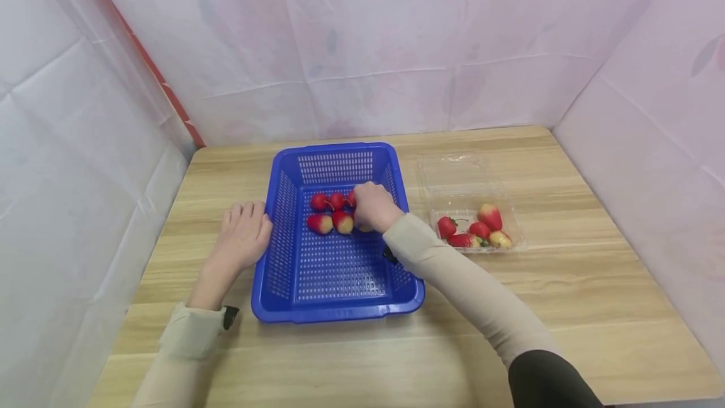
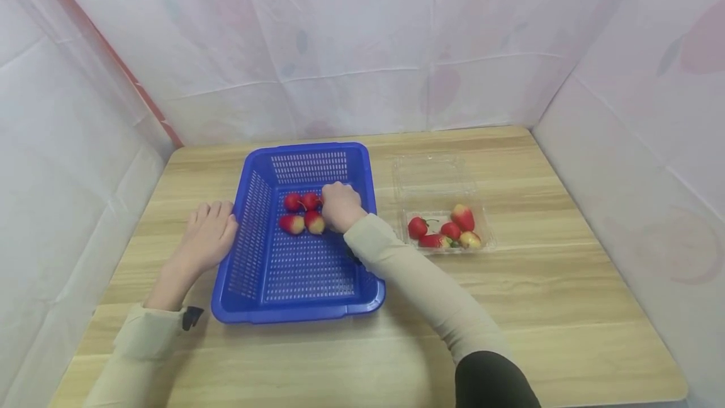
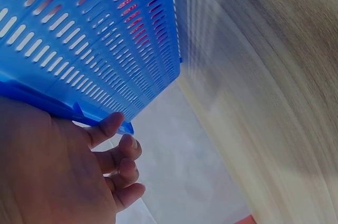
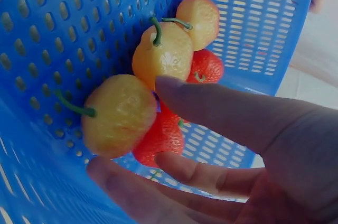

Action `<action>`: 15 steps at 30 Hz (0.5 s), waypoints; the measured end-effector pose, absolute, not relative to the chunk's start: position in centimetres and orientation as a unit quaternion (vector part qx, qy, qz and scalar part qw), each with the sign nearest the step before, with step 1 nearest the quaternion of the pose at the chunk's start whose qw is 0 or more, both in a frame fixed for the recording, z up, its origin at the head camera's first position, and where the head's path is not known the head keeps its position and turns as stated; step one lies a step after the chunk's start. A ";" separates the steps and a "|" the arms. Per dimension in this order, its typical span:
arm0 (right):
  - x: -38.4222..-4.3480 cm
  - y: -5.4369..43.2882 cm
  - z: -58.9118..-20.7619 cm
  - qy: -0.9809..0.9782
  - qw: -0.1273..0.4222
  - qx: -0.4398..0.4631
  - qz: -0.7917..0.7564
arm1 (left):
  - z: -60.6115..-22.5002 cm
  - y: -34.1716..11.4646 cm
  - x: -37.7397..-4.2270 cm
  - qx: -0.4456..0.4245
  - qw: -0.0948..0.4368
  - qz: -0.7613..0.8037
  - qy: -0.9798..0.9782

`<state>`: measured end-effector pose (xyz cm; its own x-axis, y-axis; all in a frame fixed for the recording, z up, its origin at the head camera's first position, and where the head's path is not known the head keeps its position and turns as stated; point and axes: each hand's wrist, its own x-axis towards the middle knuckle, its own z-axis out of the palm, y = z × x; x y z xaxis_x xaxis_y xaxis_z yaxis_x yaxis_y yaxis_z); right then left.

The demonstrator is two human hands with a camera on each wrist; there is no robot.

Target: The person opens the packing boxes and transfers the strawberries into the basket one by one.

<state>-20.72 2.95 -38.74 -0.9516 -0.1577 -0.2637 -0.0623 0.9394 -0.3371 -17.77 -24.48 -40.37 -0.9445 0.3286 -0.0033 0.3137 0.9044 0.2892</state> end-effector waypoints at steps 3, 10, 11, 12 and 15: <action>-20.4 2.7 -38.4 0.977 0.135 -0.066 -0.153 | -40.4 -24.5 -17.8 0.164 0.029 0.145 0.975; -19.8 2.4 -37.3 0.978 0.134 -0.068 -0.145 | -40.3 -24.5 -17.9 0.168 0.024 0.147 0.974; -19.7 2.4 -37.0 0.977 0.138 -0.067 -0.148 | -40.3 -24.5 -17.8 0.168 0.024 0.148 0.974; -19.7 2.5 -36.8 0.976 0.142 -0.065 -0.153 | -40.3 -24.5 -17.8 0.169 0.025 0.148 0.974; -19.5 2.8 -35.9 0.972 0.146 -0.059 -0.172 | -40.3 -24.6 -17.8 0.170 0.025 0.151 0.974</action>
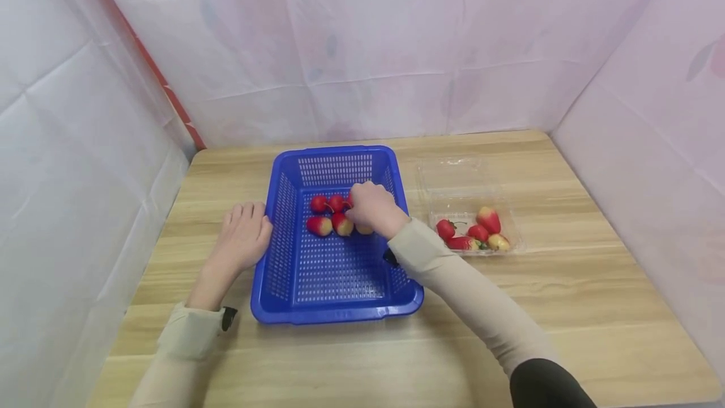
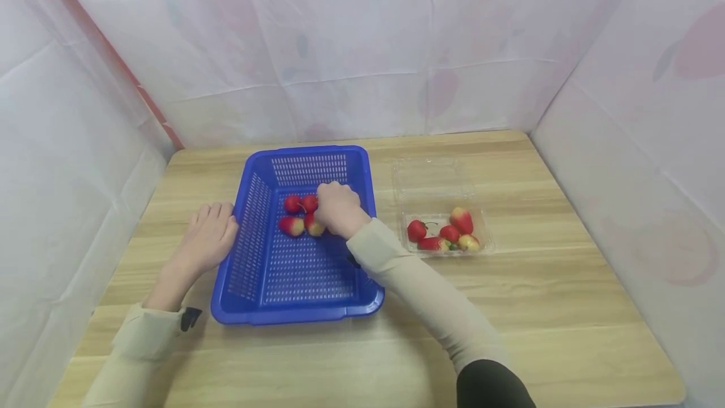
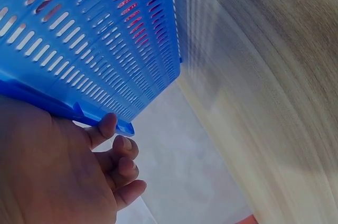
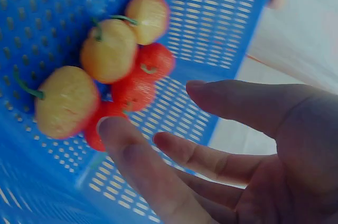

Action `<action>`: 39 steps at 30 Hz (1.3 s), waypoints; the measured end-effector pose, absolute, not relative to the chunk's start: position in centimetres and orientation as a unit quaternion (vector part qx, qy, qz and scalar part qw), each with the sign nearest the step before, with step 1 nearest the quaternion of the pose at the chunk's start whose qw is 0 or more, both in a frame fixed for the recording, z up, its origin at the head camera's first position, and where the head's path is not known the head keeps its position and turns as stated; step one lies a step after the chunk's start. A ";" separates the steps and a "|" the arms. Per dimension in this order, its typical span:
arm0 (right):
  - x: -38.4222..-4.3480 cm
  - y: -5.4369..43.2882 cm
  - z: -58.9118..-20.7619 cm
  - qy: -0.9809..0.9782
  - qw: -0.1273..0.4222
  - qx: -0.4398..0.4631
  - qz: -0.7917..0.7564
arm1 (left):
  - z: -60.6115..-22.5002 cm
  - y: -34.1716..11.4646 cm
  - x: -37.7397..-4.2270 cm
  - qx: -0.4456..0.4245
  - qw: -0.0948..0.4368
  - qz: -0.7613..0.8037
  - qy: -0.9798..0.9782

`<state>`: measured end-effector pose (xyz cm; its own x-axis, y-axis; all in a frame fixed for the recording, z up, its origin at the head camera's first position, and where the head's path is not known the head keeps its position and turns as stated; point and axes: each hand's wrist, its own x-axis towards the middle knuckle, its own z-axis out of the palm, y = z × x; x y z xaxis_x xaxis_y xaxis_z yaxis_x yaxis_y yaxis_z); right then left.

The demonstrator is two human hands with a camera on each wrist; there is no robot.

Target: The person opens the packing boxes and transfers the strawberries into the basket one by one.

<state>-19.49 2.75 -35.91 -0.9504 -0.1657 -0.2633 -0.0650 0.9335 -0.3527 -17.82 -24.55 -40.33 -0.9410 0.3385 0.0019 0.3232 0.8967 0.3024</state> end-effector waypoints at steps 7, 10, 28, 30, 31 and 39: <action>-19.4 3.9 -34.2 0.968 0.123 -0.071 -0.209 | -40.4 -24.7 -18.0 0.171 0.025 0.154 0.973; -19.3 4.5 -33.5 0.966 0.097 -0.078 -0.228 | -40.4 -24.6 -18.0 0.171 0.024 0.155 0.973; -17.6 8.9 -30.9 0.949 0.036 -0.100 -0.296 | -40.5 -24.4 -18.2 0.170 0.028 0.157 0.973; -17.5 9.5 -31.0 0.949 0.034 -0.094 -0.300 | -40.5 -24.4 -18.1 0.170 0.028 0.158 0.972; -17.4 9.8 -31.0 0.949 0.027 -0.092 -0.300 | -40.5 -24.4 -18.1 0.170 0.027 0.158 0.972; -16.7 12.6 -31.8 0.948 0.019 -0.045 -0.315 | -40.7 -24.5 -18.2 0.173 0.022 0.162 0.971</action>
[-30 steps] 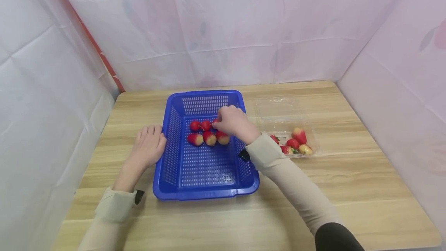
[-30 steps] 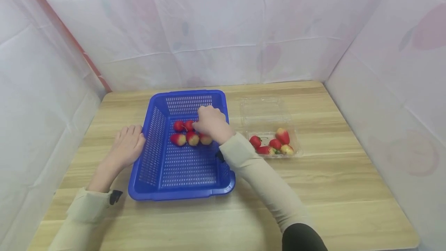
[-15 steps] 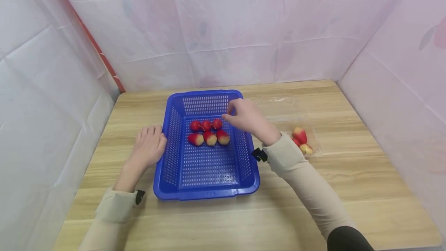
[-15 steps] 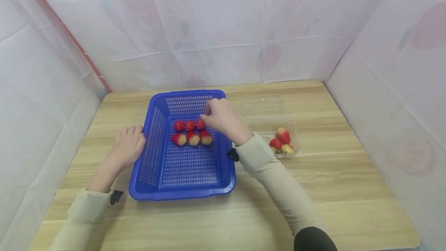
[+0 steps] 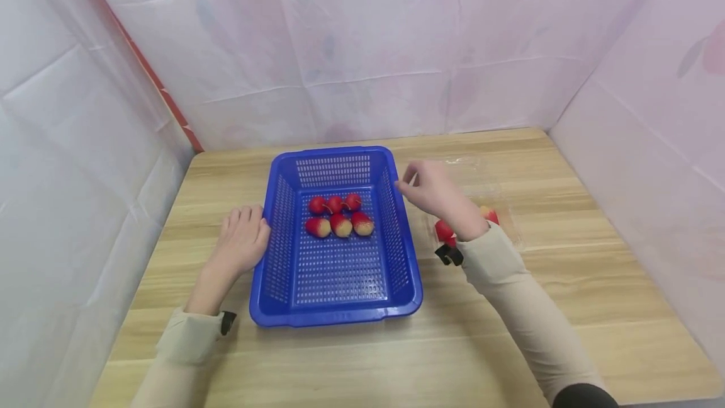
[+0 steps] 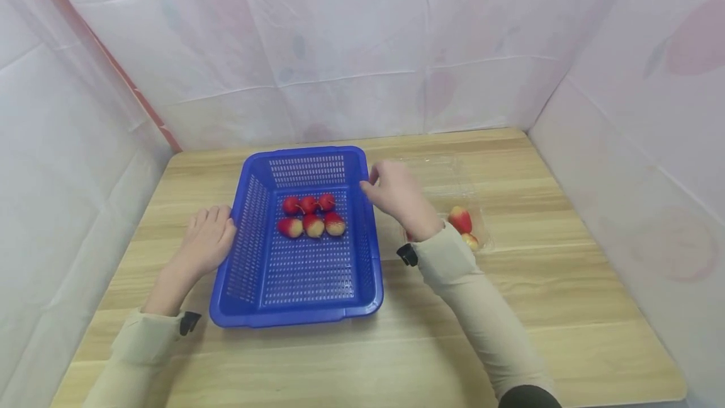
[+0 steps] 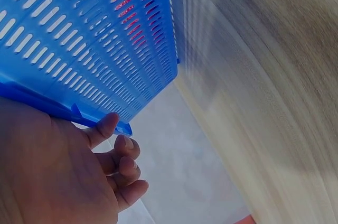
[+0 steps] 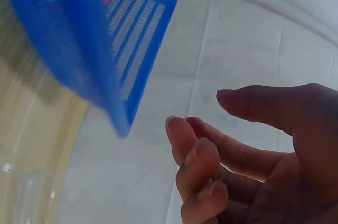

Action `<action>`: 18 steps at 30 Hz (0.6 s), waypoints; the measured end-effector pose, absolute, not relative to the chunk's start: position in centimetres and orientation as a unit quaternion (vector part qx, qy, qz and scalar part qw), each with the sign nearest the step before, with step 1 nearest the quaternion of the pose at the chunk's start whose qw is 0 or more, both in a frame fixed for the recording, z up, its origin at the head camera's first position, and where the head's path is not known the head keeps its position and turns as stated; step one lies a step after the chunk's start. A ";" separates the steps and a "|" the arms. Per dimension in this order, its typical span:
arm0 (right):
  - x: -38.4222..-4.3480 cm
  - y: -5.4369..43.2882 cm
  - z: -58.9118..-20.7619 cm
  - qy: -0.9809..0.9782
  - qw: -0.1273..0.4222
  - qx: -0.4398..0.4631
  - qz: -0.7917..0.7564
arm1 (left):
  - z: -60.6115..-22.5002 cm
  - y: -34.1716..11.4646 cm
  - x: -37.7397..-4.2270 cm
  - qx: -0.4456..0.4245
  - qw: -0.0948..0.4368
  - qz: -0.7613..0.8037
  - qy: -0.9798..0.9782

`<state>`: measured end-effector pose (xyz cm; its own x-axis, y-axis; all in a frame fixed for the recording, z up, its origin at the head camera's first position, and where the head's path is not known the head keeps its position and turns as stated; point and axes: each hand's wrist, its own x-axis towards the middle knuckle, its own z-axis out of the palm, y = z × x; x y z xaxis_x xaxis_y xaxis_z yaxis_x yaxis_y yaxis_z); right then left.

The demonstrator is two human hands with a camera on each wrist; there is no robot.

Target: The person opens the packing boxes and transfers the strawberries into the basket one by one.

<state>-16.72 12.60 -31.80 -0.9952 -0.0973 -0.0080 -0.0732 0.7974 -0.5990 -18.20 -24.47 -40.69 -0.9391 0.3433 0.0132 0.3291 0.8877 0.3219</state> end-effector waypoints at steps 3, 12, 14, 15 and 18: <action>-16.4 14.2 -32.3 0.952 0.003 -0.026 -0.304 | -40.8 -24.5 -18.2 0.173 0.019 0.164 0.971; -14.9 18.6 -33.3 0.958 -0.008 0.008 -0.285 | -40.7 -24.5 -18.2 0.176 0.019 0.167 0.970; -14.6 19.2 -33.6 0.957 -0.004 0.013 -0.289 | -40.7 -24.5 -18.1 0.176 0.017 0.167 0.970; -14.5 19.4 -33.8 0.957 -0.001 0.015 -0.290 | -40.7 -24.5 -18.1 0.176 0.016 0.167 0.970; -14.1 20.0 -34.3 0.955 0.011 0.019 -0.294 | -40.7 -24.5 -18.1 0.176 0.016 0.166 0.970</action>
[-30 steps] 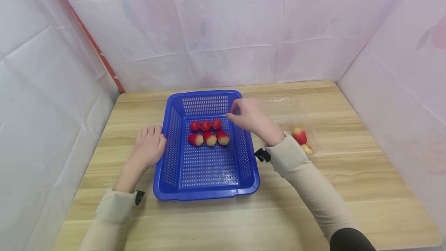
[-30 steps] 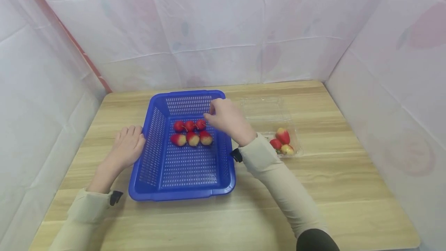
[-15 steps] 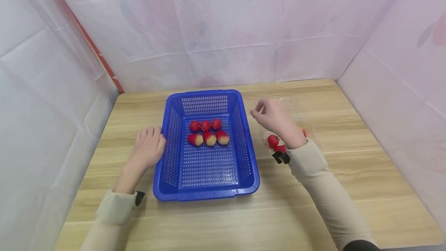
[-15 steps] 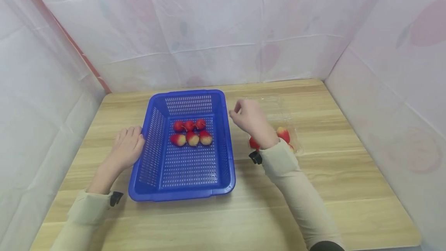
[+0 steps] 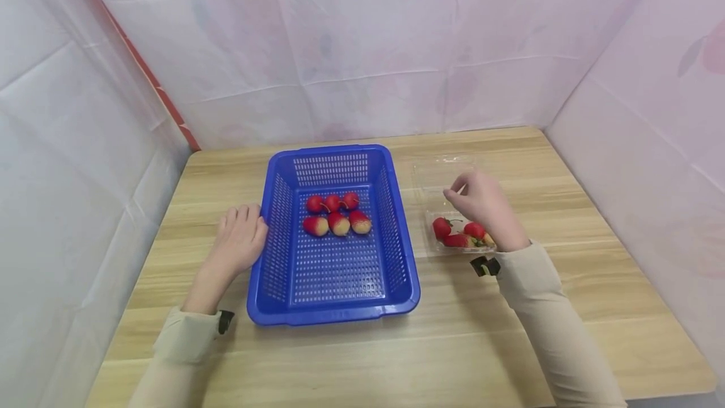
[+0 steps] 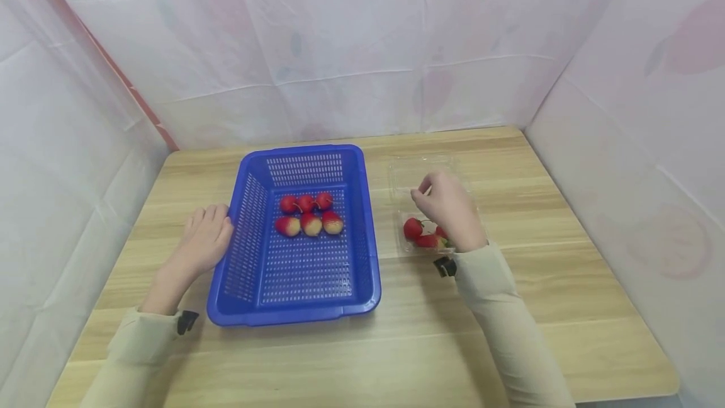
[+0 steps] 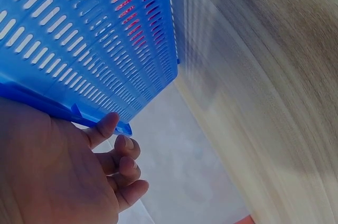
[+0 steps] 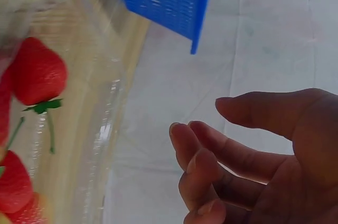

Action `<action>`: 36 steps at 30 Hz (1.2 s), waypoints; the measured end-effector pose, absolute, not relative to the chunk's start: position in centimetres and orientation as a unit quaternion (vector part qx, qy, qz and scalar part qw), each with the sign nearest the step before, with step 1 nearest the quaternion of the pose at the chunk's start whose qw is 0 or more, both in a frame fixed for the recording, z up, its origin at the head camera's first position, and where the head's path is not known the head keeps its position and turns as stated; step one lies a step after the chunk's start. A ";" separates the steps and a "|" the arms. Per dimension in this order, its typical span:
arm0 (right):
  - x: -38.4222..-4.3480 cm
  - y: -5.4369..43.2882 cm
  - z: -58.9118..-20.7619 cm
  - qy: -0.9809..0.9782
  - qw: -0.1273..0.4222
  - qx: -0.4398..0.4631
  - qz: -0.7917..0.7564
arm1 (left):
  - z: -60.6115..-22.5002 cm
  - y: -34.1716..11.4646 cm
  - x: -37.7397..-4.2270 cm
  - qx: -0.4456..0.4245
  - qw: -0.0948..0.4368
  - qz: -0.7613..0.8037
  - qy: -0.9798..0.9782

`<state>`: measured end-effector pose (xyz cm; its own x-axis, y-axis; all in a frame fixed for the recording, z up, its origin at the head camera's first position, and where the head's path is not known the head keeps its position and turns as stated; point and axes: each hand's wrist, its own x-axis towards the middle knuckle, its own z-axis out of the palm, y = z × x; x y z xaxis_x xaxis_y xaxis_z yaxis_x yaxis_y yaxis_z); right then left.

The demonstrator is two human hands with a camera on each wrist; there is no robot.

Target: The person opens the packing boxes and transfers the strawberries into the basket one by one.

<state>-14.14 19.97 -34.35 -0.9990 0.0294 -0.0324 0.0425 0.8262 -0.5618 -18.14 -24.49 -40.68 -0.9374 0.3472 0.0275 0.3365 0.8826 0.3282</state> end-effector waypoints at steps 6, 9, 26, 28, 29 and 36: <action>-13.9 21.0 -37.1 0.956 0.029 -0.018 -0.293 | -40.6 -24.5 -18.1 0.173 0.028 0.170 0.970; -13.8 21.4 -39.1 0.955 0.042 -0.041 -0.291 | -40.7 -24.6 -18.0 0.173 0.035 0.171 0.969; -13.6 21.8 -42.8 0.961 0.044 -0.050 -0.270 | -40.7 -24.6 -18.2 0.173 0.037 0.172 0.969; -13.7 21.8 -42.8 0.961 0.047 -0.034 -0.270 | -40.7 -24.6 -18.2 0.174 0.036 0.173 0.969; -13.7 21.8 -42.7 0.961 0.050 -0.027 -0.272 | -40.7 -24.6 -18.1 0.175 0.036 0.174 0.968; -13.9 21.7 -43.0 0.961 0.052 -0.024 -0.271 | -40.6 -24.6 -18.1 0.175 0.036 0.175 0.968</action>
